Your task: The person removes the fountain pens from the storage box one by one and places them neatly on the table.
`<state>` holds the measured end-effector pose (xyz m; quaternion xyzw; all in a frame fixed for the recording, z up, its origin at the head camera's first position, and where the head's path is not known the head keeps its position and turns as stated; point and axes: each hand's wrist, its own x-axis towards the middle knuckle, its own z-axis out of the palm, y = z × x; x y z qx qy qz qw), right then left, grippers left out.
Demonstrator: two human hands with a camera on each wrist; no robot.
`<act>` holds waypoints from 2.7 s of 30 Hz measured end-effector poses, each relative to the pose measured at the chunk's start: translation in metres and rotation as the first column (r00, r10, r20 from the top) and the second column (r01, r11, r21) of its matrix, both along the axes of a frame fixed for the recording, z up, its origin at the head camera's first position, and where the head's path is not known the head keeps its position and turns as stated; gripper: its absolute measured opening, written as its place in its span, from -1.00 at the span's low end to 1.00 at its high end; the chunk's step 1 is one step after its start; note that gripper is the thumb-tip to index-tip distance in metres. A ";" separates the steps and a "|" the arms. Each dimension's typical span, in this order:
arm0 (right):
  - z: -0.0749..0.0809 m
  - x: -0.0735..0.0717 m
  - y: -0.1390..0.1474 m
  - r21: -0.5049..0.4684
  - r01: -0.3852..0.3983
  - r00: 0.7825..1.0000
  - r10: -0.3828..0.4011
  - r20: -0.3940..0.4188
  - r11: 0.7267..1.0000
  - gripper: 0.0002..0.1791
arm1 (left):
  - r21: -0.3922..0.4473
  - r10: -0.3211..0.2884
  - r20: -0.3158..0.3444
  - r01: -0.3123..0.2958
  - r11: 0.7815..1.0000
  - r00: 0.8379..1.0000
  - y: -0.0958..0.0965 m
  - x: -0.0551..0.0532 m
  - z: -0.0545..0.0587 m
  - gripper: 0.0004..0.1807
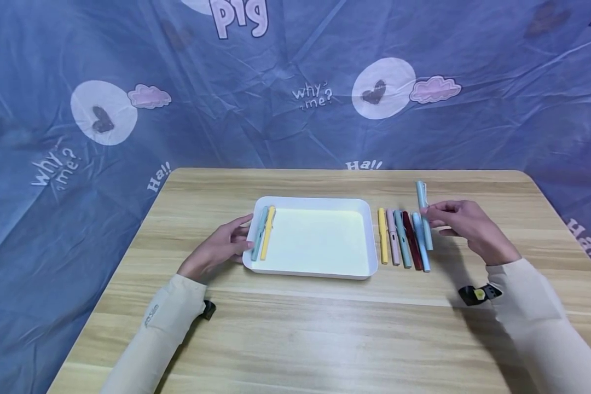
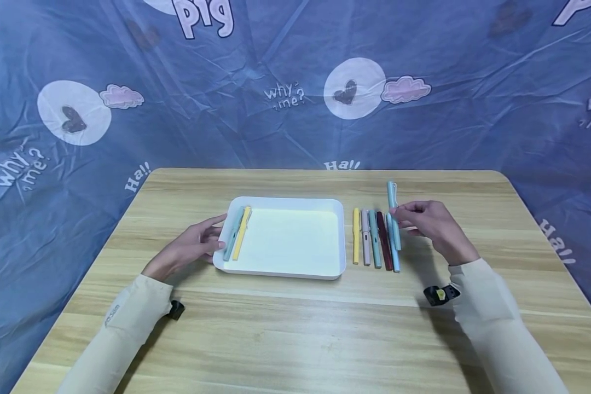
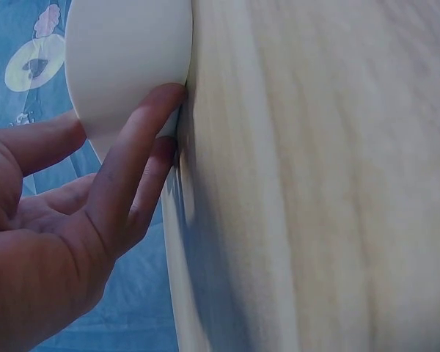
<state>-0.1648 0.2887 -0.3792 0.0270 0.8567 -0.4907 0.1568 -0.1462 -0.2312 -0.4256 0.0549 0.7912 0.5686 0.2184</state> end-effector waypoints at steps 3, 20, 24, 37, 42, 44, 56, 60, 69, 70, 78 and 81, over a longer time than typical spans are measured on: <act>-0.004 0.002 0.005 0.036 0.000 1.000 0.000 0.004 0.999 -0.29 | -0.001 -0.001 -0.001 0.001 1.000 1.000 -0.001 0.000 0.000 -0.15; -0.036 0.009 0.019 0.002 -0.018 0.992 0.017 0.127 1.000 -0.49 | -0.018 0.007 0.001 -0.007 1.000 1.000 -0.004 0.000 -0.001 -0.15; -0.040 0.010 0.023 -0.002 -0.031 0.989 0.031 0.141 1.000 -0.55 | -0.012 -0.002 -0.003 0.002 1.000 1.000 -0.004 0.001 0.000 -0.15; -0.042 0.003 0.027 -0.008 -0.060 0.981 0.061 0.184 0.998 -0.66 | -0.021 0.020 0.024 -0.020 1.000 1.000 -0.001 -0.001 0.000 -0.15; -0.042 -0.001 0.028 -0.022 -0.064 0.978 0.067 0.199 0.998 -0.66 | -0.015 0.024 0.034 -0.023 1.000 0.999 -0.001 -0.002 -0.001 -0.15; -0.042 -0.001 0.027 -0.021 -0.065 0.977 0.068 0.203 0.998 -0.67 | -0.012 0.025 0.036 -0.024 1.000 0.999 0.000 -0.002 0.000 -0.15; -0.041 0.000 0.024 0.014 -0.085 0.979 0.081 0.185 0.996 -0.68 | -0.009 0.029 0.043 -0.028 1.000 0.999 0.000 -0.003 -0.001 -0.15; -0.039 0.000 0.024 0.030 -0.104 0.980 0.097 0.176 0.994 -0.67 | -0.009 0.027 0.044 -0.026 1.000 0.999 0.001 -0.003 0.000 -0.14; -0.037 0.002 0.028 0.024 -0.131 0.978 0.125 0.168 0.991 -0.63 | -0.015 0.023 0.035 -0.022 1.000 0.999 0.000 -0.003 0.000 -0.14; -0.037 0.002 0.029 0.015 -0.132 0.977 0.128 0.169 0.991 -0.63 | -0.013 0.024 0.037 -0.023 1.000 0.999 0.000 -0.003 0.000 -0.15; -0.035 0.001 0.035 -0.005 -0.139 0.979 0.139 0.149 0.990 -0.61 | -0.012 0.024 0.030 -0.024 1.000 0.999 0.000 -0.003 0.000 -0.15; -0.034 0.001 0.037 0.007 -0.140 0.982 0.137 0.130 0.990 -0.61 | -0.013 0.021 0.024 -0.020 1.000 0.999 -0.001 -0.003 0.000 -0.15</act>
